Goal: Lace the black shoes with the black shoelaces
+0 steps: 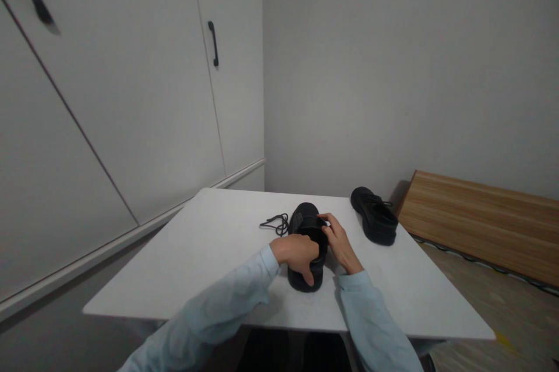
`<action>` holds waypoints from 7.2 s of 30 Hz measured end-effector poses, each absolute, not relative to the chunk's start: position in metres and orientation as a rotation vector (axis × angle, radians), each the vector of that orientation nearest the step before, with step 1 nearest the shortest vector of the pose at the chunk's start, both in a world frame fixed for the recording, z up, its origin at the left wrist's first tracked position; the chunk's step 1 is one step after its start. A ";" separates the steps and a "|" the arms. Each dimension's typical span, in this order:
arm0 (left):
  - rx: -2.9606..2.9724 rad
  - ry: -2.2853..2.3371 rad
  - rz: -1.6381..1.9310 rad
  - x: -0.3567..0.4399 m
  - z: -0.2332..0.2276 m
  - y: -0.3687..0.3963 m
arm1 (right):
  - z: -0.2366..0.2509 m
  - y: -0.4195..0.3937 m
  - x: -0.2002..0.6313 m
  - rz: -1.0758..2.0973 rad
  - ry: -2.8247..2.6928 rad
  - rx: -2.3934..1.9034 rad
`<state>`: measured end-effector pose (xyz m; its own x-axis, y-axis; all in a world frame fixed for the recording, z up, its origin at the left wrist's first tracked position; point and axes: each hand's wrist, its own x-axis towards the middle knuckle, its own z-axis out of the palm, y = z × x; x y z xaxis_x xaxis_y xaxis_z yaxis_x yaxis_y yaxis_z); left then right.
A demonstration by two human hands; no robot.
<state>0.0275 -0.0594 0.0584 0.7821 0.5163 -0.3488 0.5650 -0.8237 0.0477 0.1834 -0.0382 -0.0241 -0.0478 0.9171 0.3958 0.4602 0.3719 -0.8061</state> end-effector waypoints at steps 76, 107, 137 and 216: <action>2.255 1.499 0.915 -0.022 -0.018 0.021 | 0.007 -0.006 0.167 0.140 -2.283 -1.542; 2.126 1.517 0.989 -0.018 -0.015 0.017 | -0.010 -0.006 0.159 0.113 -2.113 -1.506; 1.652 1.316 1.245 -0.004 -0.027 0.021 | 0.003 0.000 0.149 0.082 -2.063 -1.556; 2.307 1.258 0.885 0.056 0.001 0.033 | -0.010 0.005 0.223 1.470 -1.087 -1.182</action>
